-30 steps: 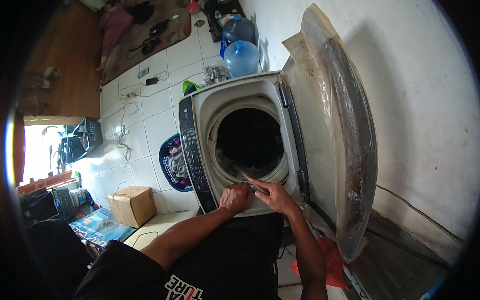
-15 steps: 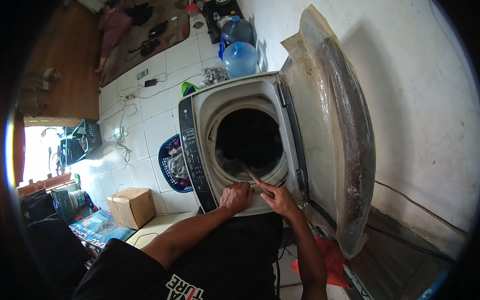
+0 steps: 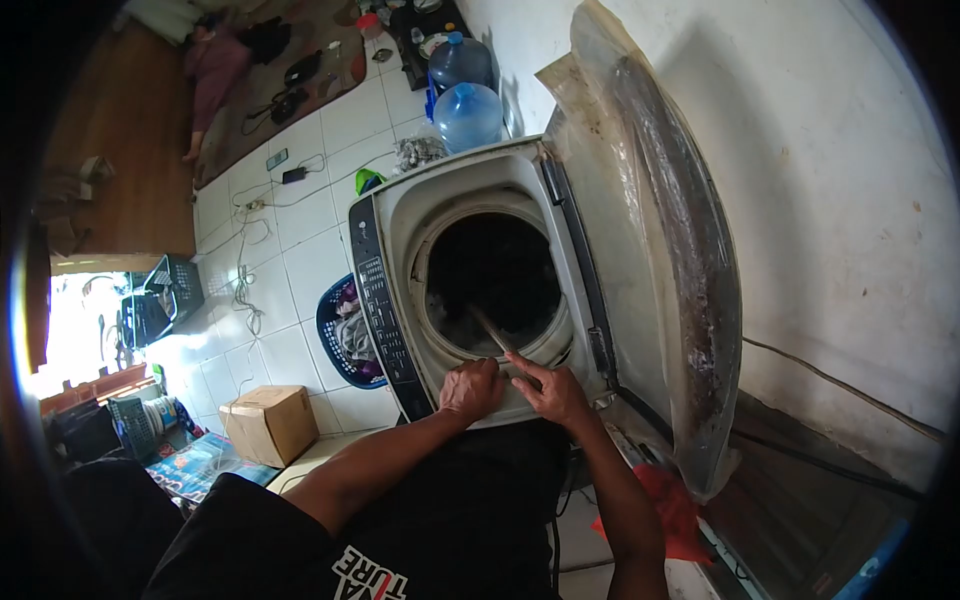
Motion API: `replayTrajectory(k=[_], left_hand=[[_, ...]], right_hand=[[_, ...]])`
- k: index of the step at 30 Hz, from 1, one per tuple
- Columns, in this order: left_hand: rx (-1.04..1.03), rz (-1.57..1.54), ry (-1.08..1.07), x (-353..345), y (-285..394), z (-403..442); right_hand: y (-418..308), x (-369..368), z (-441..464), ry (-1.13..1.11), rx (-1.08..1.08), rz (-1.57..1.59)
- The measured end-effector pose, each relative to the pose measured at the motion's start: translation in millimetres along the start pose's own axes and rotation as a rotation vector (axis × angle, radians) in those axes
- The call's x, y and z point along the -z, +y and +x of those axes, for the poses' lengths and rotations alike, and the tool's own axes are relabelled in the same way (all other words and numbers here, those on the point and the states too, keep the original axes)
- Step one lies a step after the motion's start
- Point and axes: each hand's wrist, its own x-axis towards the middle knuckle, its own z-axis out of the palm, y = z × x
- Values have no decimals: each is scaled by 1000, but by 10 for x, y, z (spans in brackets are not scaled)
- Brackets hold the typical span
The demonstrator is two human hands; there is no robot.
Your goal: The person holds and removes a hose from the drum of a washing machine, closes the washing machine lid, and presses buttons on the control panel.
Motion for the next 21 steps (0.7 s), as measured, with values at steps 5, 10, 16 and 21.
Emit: replayTrajectory(k=[5, 10, 16, 21], left_hand=[[31, -3, -37, 27, 18, 13], [8, -12, -13, -2, -14, 6], [11, -23, 12, 5, -1, 3], [-17, -31, 52, -19, -16, 6]], right_hand=[[153, -88, 6, 105, 164, -1], [99, -61, -3, 60, 118, -16], [115, -64, -7, -1, 18, -55], [228, -112, -8, 47, 18, -90]])
